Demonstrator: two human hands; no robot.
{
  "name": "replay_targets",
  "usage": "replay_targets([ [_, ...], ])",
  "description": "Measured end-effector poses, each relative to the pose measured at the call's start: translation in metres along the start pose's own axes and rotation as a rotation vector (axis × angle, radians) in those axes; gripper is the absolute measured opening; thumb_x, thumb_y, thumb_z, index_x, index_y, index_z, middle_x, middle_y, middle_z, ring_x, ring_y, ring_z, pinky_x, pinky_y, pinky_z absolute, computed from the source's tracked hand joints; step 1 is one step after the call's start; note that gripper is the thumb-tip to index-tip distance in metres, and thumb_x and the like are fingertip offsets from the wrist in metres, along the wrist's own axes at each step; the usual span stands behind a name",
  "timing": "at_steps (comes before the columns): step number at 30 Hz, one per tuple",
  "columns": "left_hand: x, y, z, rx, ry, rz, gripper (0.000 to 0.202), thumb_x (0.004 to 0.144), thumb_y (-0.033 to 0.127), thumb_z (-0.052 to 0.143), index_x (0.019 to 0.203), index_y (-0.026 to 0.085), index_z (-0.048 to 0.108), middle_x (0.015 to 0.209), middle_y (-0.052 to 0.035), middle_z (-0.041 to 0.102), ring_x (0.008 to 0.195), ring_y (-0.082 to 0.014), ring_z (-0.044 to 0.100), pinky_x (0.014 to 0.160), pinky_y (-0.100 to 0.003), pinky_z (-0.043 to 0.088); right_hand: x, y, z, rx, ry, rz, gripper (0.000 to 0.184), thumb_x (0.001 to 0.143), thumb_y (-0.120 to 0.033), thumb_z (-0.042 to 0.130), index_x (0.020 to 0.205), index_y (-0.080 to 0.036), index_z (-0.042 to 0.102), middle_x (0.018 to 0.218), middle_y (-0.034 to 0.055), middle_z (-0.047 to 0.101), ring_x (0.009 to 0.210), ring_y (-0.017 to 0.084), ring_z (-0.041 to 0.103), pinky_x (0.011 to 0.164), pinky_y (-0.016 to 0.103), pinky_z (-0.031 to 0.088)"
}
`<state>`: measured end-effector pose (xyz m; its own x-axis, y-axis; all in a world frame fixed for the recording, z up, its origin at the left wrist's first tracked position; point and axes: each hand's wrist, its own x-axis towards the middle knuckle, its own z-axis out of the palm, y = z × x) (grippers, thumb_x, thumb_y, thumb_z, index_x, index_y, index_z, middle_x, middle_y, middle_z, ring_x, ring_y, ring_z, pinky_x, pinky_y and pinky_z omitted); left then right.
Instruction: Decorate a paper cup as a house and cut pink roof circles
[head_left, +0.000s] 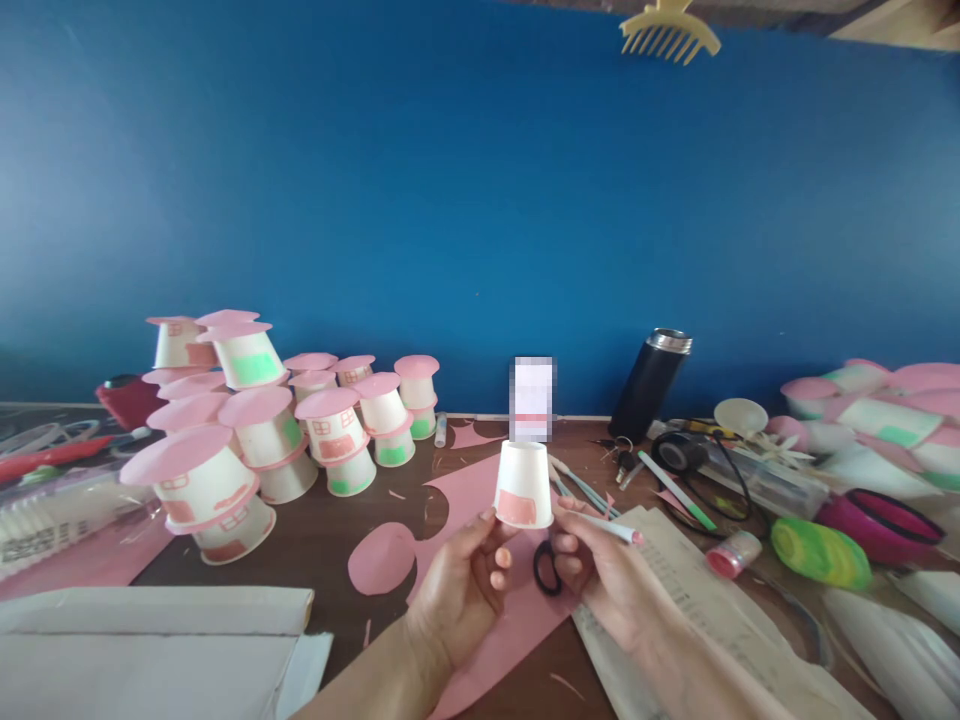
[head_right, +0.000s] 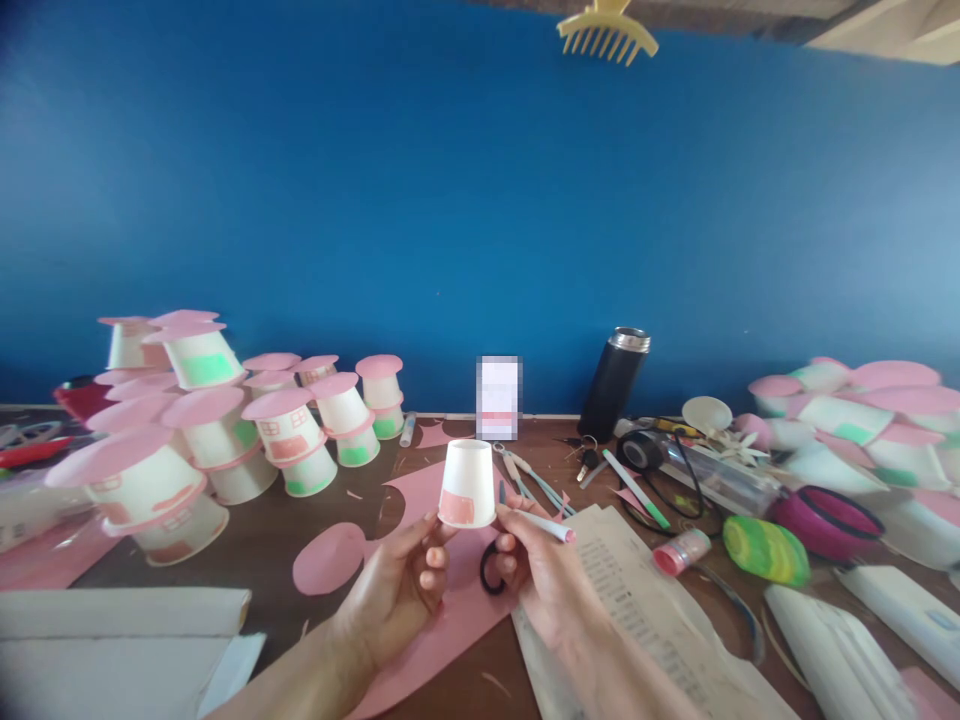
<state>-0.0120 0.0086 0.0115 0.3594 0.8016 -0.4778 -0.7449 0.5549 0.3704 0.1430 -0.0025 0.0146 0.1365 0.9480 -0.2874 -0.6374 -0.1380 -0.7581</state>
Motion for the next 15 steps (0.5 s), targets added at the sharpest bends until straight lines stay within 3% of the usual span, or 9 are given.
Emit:
replay_targets([
  [4,0.000,-0.005,-0.003,0.015,-0.199,0.037,0.008,0.089,0.017,0.065,0.088,0.010,0.066,0.079,-0.0055,0.070,0.060,-0.0102,0.064,0.052,-0.018,0.054,-0.001,0.001,0.000,0.077,-0.010,0.034,0.034,0.062,-0.012,0.087,0.079,-0.019,0.058,0.061,-0.0054,0.058,0.046,0.004,0.050,0.037,0.009,0.039],
  [7,-0.001,-0.011,-0.005,0.063,-0.311,0.066,0.010,0.080,0.018,0.076,0.086,0.011,0.070,0.082,-0.0068,0.071,0.076,-0.0145,0.067,0.070,-0.023,0.057,-0.003,0.002,0.001,0.087,-0.014,0.051,0.034,0.064,-0.012,0.087,0.081,-0.019,0.059,0.058,-0.0062,0.056,0.045,0.004,0.050,0.038,0.010,0.042],
  [15,0.000,-0.019,-0.004,0.180,-0.352,0.134,0.017,0.075,0.018,0.082,0.088,0.010,0.075,0.086,-0.0086,0.075,0.081,-0.0139,0.068,0.082,-0.022,0.053,-0.008,0.002,0.007,0.068,-0.059,0.036,0.035,0.064,-0.016,0.088,0.082,-0.019,0.058,0.057,-0.0070,0.055,0.046,0.006,0.051,0.041,0.012,0.044],
])
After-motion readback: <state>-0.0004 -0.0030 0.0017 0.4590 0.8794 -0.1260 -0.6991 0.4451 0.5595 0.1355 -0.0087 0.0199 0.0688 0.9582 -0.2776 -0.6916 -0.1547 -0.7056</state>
